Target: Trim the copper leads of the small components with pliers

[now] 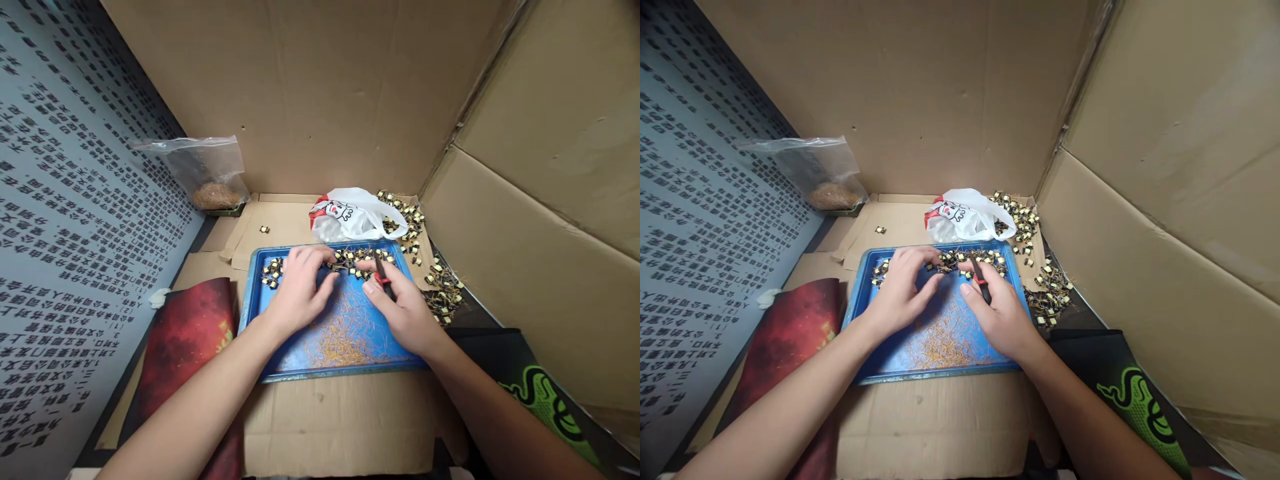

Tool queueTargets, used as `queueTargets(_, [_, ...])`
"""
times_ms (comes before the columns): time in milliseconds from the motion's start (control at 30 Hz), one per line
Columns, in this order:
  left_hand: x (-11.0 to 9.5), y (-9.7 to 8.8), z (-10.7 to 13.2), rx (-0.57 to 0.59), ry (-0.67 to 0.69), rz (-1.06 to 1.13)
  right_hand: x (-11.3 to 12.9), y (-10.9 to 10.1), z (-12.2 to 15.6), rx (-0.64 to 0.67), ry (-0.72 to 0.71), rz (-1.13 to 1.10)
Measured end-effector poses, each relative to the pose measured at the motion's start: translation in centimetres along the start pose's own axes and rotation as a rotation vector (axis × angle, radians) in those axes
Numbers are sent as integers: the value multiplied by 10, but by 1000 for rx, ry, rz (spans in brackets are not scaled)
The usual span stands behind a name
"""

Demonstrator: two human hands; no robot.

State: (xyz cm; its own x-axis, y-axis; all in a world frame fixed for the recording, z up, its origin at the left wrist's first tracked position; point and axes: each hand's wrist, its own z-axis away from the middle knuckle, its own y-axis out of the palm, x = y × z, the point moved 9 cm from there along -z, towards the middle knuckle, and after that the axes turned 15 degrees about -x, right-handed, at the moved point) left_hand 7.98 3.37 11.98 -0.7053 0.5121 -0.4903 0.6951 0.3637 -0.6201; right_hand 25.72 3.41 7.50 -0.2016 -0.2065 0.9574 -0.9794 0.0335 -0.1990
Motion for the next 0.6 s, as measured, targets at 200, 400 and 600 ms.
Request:
queueTargets(200, [-40,-7,5,-30,190,219,5,4,-4,33,82,-99])
queueTargets(400, [-41,-12,7,-88,172,261,5,8,-6,93,133,-163])
queueTargets(600, [-45,-14,7,-80,222,295,-2,12,-2,146,234,-309])
